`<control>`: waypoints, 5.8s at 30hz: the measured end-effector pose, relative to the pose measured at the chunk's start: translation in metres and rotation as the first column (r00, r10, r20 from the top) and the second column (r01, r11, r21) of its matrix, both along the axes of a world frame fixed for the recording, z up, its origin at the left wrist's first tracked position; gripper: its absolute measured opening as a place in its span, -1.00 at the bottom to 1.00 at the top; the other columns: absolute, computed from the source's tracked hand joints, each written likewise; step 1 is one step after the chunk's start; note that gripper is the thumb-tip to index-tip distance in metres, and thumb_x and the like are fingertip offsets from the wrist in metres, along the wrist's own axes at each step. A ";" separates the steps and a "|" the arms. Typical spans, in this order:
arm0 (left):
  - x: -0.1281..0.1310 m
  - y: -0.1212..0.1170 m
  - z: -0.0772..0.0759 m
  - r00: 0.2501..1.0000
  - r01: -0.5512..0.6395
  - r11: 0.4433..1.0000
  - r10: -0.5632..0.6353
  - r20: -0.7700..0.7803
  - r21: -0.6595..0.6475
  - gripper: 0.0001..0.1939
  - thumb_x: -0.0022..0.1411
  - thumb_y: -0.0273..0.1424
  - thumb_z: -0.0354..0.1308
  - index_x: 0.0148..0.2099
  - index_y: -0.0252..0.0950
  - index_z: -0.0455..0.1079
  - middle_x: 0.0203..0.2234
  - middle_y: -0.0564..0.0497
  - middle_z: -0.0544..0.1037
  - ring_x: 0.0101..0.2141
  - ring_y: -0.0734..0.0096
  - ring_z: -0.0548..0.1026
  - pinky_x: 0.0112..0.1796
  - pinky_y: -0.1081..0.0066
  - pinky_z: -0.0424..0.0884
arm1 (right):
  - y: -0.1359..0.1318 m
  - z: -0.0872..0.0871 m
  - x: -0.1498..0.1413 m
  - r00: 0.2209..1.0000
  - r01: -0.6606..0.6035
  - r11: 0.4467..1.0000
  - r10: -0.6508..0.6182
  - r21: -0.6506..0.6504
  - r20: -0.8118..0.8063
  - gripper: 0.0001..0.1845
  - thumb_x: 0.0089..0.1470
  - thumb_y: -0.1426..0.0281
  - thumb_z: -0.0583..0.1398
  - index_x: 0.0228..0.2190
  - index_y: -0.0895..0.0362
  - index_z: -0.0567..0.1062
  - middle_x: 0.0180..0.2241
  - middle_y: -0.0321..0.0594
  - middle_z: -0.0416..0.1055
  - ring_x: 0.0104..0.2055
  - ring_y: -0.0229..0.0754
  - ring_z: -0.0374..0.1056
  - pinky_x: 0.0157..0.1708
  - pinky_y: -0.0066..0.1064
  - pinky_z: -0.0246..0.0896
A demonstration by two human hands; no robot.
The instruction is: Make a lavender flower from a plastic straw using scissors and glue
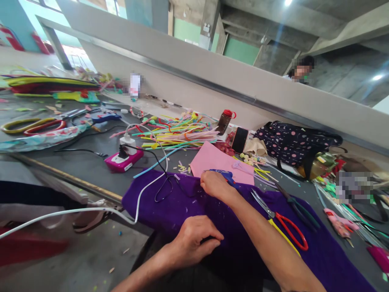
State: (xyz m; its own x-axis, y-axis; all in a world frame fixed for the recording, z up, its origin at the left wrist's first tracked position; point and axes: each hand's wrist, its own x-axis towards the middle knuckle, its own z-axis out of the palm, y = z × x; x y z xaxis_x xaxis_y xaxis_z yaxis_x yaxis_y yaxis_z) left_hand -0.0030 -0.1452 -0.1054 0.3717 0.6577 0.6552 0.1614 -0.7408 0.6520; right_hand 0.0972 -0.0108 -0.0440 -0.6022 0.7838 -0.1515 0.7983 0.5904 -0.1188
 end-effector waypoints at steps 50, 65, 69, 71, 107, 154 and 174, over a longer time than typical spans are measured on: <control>0.008 -0.008 -0.010 0.999 0.002 0.992 0.004 -0.045 0.126 -0.84 0.16 -0.44 0.06 -0.32 -0.31 0.47 -0.50 -0.01 0.59 -0.45 0.44 0.51 -0.35 0.45 0.39 | -0.058 -0.010 0.013 0.851 -0.262 0.962 0.196 -0.071 -0.487 -0.91 0.09 0.50 0.14 -0.43 0.14 0.44 -0.44 -0.32 0.40 -0.42 -0.32 0.33 -0.39 -0.52 0.21; -0.002 -0.023 0.000 1.000 0.025 0.989 -0.022 -0.018 0.143 -0.88 0.16 -0.46 0.06 -0.30 -0.30 0.42 -0.50 0.01 0.59 -0.47 0.45 0.52 -0.37 0.45 0.40 | -0.058 -0.018 0.001 0.844 -0.226 0.964 0.124 -0.137 -0.523 -0.91 0.05 0.53 0.12 -0.44 0.15 0.40 -0.47 -0.32 0.33 -0.46 -0.32 0.24 -0.44 -0.50 0.12; -0.032 -0.045 0.011 0.992 0.116 0.980 -0.107 -0.066 0.159 -0.90 0.16 -0.45 0.09 -0.24 -0.29 0.38 -0.48 0.00 0.59 -0.46 0.46 0.51 -0.39 0.47 0.39 | -0.062 -0.015 0.013 0.812 -0.146 0.960 -0.021 -0.238 -0.583 -0.87 0.12 0.46 0.06 -0.45 0.14 0.35 -0.53 -0.37 0.28 -0.56 -0.37 0.23 -0.55 -0.56 0.13; -0.049 -0.055 0.010 0.996 0.065 0.991 -0.056 -0.072 0.120 -0.90 0.14 -0.47 0.12 -0.24 -0.31 0.39 -0.48 -0.03 0.59 -0.48 0.46 0.52 -0.42 0.48 0.37 | -0.069 -0.015 0.017 0.800 -0.130 0.949 -0.071 -0.288 -0.595 -0.87 0.13 0.44 0.06 -0.45 0.14 0.34 -0.55 -0.39 0.27 -0.59 -0.38 0.23 -0.57 -0.57 0.13; -0.074 -0.042 -0.048 0.901 0.258 0.308 0.264 0.343 -0.916 -0.71 0.02 -0.26 0.20 -0.30 -0.42 0.42 -0.63 0.04 0.51 -0.72 0.64 0.32 -0.72 0.64 0.08 | -0.088 -0.022 0.022 0.734 -0.011 0.994 -0.064 -0.106 -0.676 -0.86 0.18 0.38 0.04 -0.42 0.10 0.31 -0.55 -0.37 0.23 -0.56 -0.34 0.20 -0.55 -0.53 0.13; -0.034 0.017 0.006 0.755 -0.449 0.885 0.451 -0.476 0.125 -0.81 0.23 -0.31 0.03 -0.17 -0.16 0.44 -0.18 0.03 0.51 -0.15 0.28 0.42 -0.20 0.25 0.26 | -0.086 -0.034 0.100 0.858 0.316 0.939 -0.221 0.138 -0.463 -0.84 0.05 0.55 0.07 -0.40 0.14 0.44 -0.42 -0.25 0.39 -0.36 -0.23 0.36 -0.33 -0.44 0.18; -0.034 0.016 0.009 0.751 -0.449 0.884 0.453 -0.480 0.132 -0.81 0.23 -0.32 0.03 -0.18 -0.16 0.44 -0.18 0.01 0.52 -0.14 0.24 0.43 -0.19 0.23 0.27 | -0.073 -0.033 0.080 0.876 0.281 0.938 -0.164 0.204 -0.453 -0.90 0.07 0.50 0.11 -0.45 0.11 0.39 -0.44 -0.29 0.37 -0.40 -0.25 0.34 -0.38 -0.47 0.18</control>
